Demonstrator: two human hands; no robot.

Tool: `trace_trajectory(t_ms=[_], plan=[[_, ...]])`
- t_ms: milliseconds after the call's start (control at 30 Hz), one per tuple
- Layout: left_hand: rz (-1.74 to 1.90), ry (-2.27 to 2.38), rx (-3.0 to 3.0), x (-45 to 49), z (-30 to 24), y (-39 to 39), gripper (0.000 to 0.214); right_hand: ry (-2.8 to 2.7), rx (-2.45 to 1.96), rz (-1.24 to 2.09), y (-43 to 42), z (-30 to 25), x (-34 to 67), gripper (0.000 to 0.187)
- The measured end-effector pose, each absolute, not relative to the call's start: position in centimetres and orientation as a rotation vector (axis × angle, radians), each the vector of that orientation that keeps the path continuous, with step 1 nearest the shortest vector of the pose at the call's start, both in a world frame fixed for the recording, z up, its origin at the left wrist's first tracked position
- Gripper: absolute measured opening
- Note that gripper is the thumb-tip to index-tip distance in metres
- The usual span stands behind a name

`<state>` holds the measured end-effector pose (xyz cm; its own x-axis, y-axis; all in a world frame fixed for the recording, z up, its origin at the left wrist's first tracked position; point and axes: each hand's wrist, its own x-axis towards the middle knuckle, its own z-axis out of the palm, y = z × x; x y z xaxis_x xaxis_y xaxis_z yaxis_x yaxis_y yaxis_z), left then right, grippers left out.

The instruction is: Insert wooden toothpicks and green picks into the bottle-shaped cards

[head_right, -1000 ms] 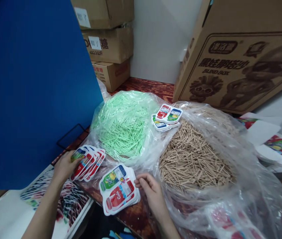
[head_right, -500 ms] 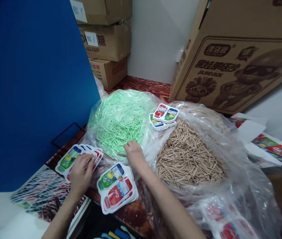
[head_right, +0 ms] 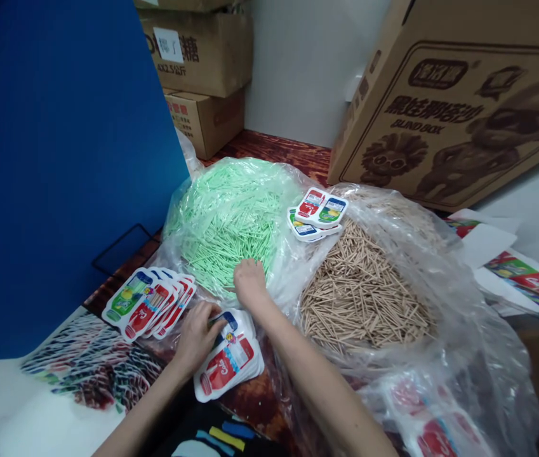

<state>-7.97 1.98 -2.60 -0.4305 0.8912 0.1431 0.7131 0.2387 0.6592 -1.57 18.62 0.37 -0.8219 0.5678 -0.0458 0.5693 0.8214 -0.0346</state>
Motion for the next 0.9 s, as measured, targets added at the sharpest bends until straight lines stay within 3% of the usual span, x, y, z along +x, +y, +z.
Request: trace_trajectory(t_ms=[233,433,900], plan=[[1.039,2.214,1.567,-8.5,-3.3,2.1,0.015,2.962,0.854,-0.14,17.5,0.8,-3.0,0.019],[1.12,2.206,1.657,-8.9,-3.4,1.7,0.018,2.93,1.063,-0.357,19.4,0.3,-1.9,0.017],[1.251,2.276,1.601,-8.3,-2.8,1.6,0.015,2.68,1.509,-1.514,24.1,-0.6,-2.4,0.014]])
